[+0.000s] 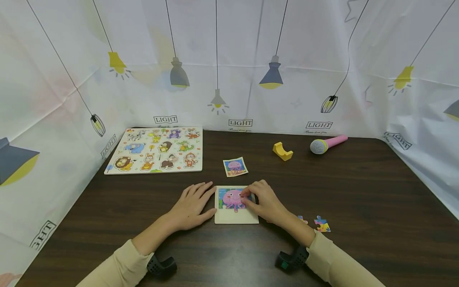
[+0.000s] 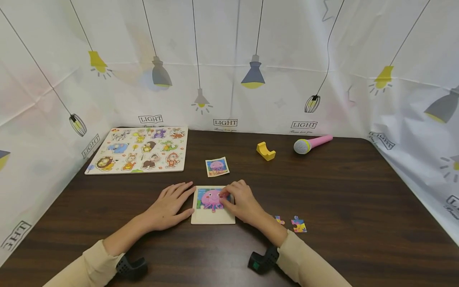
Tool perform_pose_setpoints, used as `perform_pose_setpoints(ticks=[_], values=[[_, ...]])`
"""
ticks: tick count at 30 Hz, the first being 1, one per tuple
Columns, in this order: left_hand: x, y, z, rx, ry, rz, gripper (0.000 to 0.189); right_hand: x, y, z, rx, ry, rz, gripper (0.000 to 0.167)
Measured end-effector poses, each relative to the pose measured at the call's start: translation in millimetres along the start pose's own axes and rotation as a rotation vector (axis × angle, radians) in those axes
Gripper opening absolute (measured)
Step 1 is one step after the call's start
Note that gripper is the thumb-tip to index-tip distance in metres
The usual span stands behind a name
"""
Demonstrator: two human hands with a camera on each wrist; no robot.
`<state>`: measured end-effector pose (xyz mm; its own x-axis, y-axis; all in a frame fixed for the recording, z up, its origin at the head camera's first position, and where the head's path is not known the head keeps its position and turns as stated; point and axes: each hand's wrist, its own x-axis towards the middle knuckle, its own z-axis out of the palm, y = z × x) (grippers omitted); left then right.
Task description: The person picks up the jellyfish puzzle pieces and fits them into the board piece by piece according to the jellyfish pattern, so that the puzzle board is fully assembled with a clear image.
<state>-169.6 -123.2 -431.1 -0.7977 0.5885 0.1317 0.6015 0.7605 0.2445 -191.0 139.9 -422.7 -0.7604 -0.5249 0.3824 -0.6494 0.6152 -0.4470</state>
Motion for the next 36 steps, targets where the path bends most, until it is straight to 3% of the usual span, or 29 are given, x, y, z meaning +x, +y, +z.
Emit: perform_pose_setpoints(ticks=[20,36], values=[[0.4,-0.3,1.1,0.012,0.006,-0.002,0.065,-1.2,-4,-4,-0.023,-0.003,-0.048,0.008],[-0.1,0.6,0.8,0.006,0.003,-0.006,0.064,-19.9,-6,-18,-0.172,0.047,-0.151,0.013]])
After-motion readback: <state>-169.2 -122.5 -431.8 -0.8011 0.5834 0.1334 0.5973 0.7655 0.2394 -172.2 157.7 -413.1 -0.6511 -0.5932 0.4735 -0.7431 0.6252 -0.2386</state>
